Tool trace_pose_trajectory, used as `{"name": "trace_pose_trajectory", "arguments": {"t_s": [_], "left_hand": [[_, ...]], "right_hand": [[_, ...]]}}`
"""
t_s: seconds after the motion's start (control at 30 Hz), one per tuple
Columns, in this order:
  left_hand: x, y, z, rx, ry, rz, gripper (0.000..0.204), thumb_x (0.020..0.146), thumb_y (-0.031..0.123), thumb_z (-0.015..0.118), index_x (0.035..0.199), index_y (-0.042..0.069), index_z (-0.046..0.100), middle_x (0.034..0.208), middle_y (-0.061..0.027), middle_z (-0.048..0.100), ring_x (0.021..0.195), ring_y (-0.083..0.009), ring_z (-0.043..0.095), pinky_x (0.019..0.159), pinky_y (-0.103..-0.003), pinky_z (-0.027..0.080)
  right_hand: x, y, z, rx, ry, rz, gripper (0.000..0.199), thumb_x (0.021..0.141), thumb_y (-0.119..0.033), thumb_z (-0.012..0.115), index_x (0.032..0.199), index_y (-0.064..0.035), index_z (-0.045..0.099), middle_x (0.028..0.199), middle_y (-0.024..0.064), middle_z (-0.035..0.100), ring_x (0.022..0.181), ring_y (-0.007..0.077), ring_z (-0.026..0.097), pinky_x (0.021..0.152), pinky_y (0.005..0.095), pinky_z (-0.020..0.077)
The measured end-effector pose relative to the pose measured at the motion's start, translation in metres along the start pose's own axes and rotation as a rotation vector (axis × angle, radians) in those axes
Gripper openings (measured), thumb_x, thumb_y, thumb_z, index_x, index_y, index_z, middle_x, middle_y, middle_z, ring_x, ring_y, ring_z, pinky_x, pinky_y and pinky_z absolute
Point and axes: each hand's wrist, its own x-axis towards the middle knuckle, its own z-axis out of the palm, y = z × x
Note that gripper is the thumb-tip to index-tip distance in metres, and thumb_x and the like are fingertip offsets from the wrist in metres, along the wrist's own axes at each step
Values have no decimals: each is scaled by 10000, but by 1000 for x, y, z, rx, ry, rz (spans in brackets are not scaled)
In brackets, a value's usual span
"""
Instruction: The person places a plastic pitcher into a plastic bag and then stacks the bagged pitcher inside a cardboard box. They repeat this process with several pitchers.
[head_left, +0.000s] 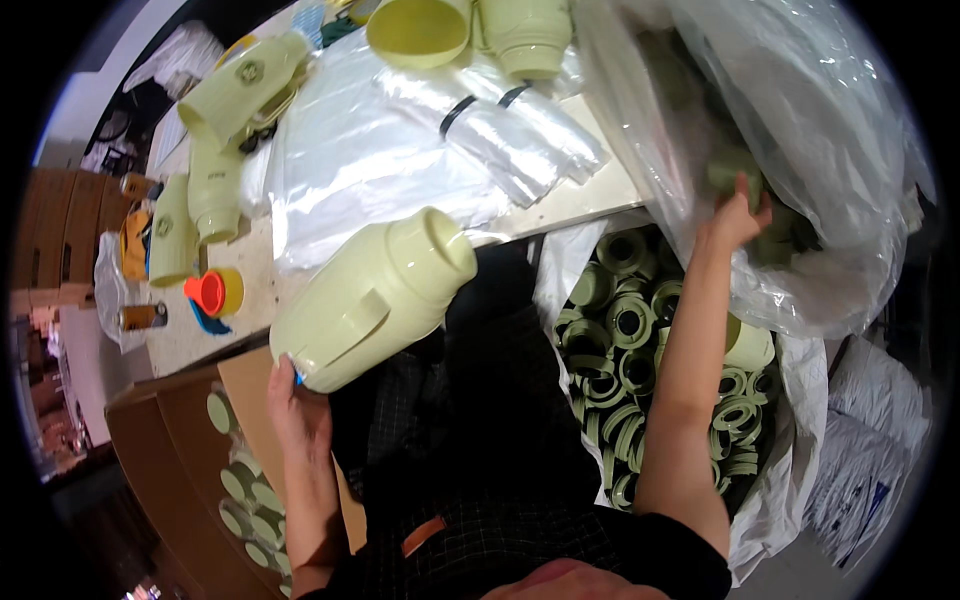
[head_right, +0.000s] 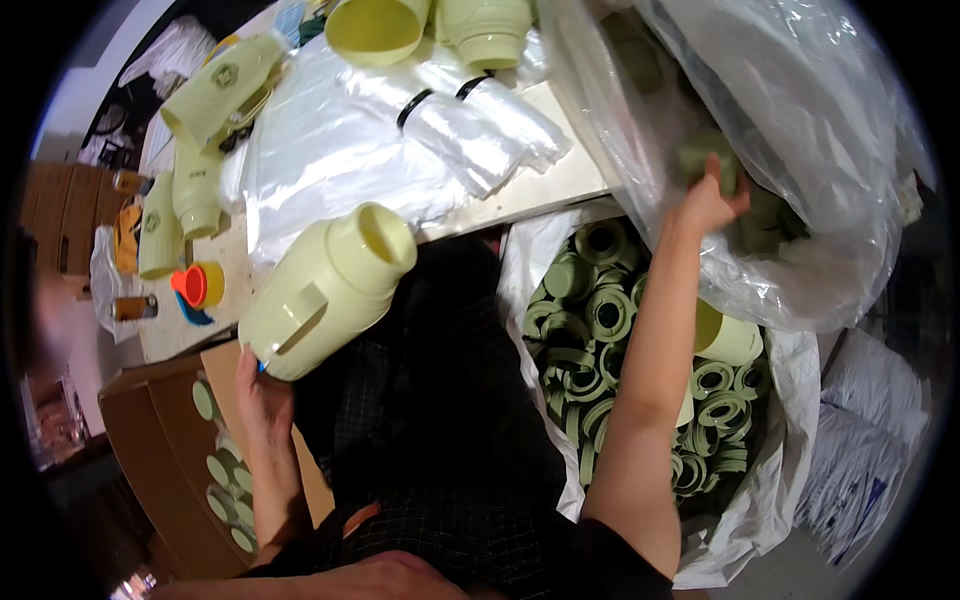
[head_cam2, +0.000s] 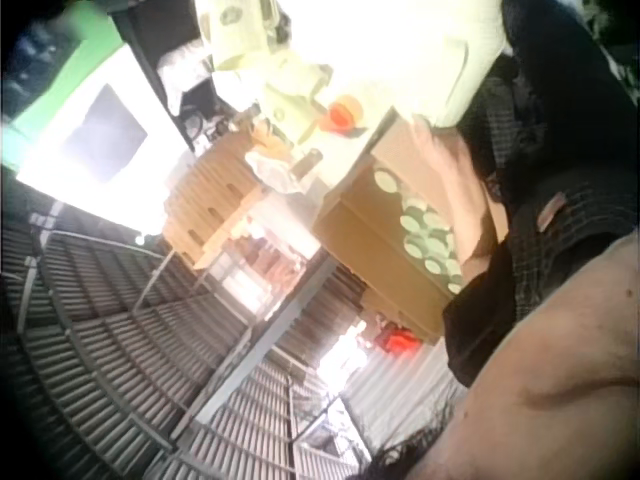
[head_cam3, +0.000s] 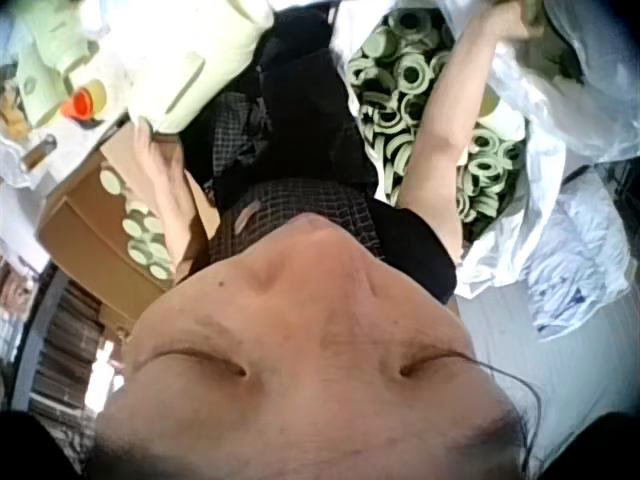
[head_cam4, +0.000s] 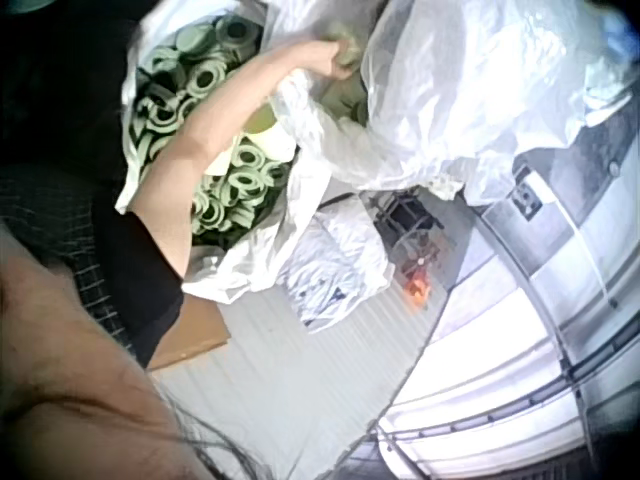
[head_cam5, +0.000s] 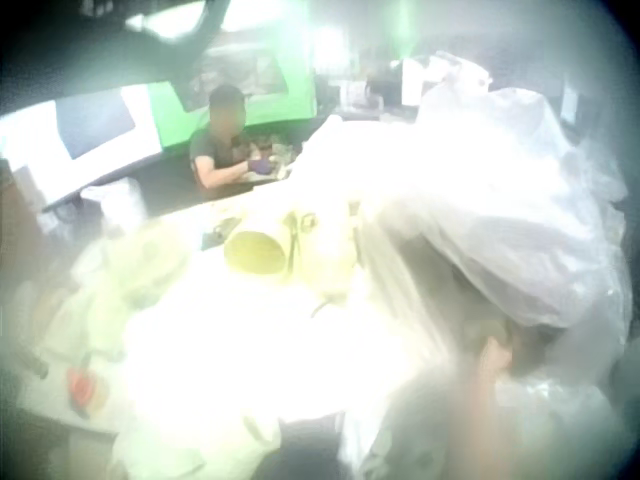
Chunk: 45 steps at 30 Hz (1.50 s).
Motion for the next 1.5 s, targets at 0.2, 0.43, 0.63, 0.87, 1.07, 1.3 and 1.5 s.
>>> {"name": "trace_pose_trajectory", "arguments": {"t_s": [0.2,0.43,0.63,0.87,1.07,1.3,1.5], "left_hand": [[-13,-1,1,38,-53,-38,347,1029,213,539,1284,-19,577,1285,-133,642,1199,-245,601,1060,-415,448],[-40,15,-13,111,-112,-173,343,1033,231,513,1270,-10,573,1258,-114,648,1173,-231,610,1039,-389,461],[-63,31,-11,329,11,606,188,972,84,576,1127,-20,601,1035,-94,640,1006,-146,579,933,-314,454],[-33,60,67,710,-907,934,408,735,395,804,768,53,584,963,-83,591,987,-293,539,1084,-585,332],[-71,11,95,1269,-836,764,901,574,-53,834,1394,68,480,1467,-140,478,1290,-361,492,1078,-437,401],[-91,-22,21,1151,-511,363,582,990,346,511,1398,-59,420,1424,-253,490,1266,-343,511,1016,-416,414],[-76,-33,13,1089,-468,276,559,1014,361,490,1383,-54,423,1411,-271,485,1314,-362,482,1104,-460,356]], "right_hand": [[-177,-58,-67,420,-1147,947,616,1012,-542,381,1381,-69,518,1245,174,642,1091,308,649,839,397,526],[-272,-88,-68,101,-1408,-75,643,1025,-485,433,1477,-26,426,1479,194,452,1346,321,438,1129,411,325],[-324,-86,-104,13,-1074,400,462,1031,-398,503,1354,-67,496,1274,98,528,1115,215,517,999,370,413],[-308,-76,-188,-166,-1347,462,426,916,-88,664,1322,-73,534,1220,75,616,1045,160,643,758,290,542],[-146,77,-195,-1388,-968,-308,353,911,-72,580,1256,-1,560,1152,190,675,1050,304,644,907,363,510],[-64,186,-211,-2476,-1358,-548,592,1033,-279,386,1586,-116,248,1558,119,410,1497,326,209,1197,571,114],[-89,167,-269,-1988,-1318,-499,335,873,-92,584,1193,-190,603,1055,114,546,1021,323,592,929,453,497]]}}
